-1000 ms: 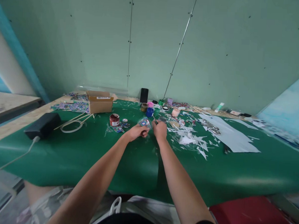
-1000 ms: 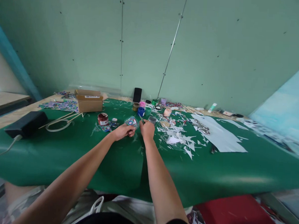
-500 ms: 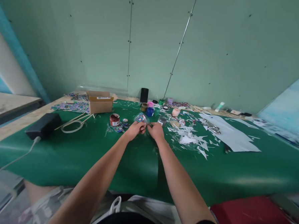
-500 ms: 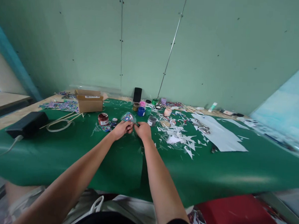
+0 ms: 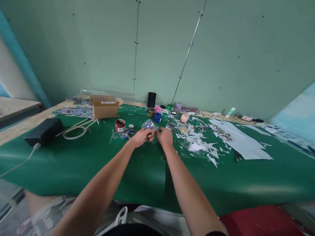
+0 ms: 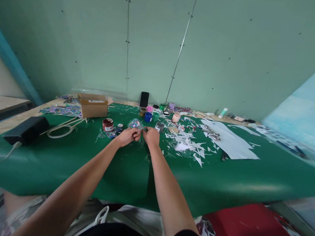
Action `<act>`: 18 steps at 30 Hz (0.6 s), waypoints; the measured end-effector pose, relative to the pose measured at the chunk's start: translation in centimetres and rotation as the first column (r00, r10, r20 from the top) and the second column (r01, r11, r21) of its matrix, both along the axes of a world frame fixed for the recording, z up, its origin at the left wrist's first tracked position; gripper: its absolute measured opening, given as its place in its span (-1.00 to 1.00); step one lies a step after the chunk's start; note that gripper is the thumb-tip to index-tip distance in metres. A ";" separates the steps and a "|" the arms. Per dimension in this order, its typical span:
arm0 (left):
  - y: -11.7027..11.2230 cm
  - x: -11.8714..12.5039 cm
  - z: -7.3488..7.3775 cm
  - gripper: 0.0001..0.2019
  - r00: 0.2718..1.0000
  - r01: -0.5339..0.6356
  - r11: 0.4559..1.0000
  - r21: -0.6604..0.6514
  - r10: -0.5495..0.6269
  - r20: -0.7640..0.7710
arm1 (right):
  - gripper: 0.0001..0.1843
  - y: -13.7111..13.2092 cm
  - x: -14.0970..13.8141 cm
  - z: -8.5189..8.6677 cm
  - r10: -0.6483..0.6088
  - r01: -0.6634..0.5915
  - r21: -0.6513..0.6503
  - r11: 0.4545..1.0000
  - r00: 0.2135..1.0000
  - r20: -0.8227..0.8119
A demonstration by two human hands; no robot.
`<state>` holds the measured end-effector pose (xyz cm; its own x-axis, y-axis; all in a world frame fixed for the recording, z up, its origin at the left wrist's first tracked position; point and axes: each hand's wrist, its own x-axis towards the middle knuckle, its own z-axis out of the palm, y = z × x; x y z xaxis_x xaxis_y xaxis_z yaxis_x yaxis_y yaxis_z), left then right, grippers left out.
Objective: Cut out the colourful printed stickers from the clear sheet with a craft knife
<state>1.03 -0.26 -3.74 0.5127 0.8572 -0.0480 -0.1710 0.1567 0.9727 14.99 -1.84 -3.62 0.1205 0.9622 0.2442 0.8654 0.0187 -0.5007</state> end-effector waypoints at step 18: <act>-0.1 0.0 -0.5 -0.66 0.997 0.070 0.997 -0.030 -0.071 -0.014 | -0.68 1.2 1.0 -0.9 0.088 -0.084 0.048 0.995 0.992 -0.087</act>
<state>1.06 -0.36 -4.21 0.5709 0.8170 -0.0810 -0.1443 0.1970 0.9697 16.04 -0.68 -4.56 0.0606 0.9585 0.2786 0.8115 0.1152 -0.5729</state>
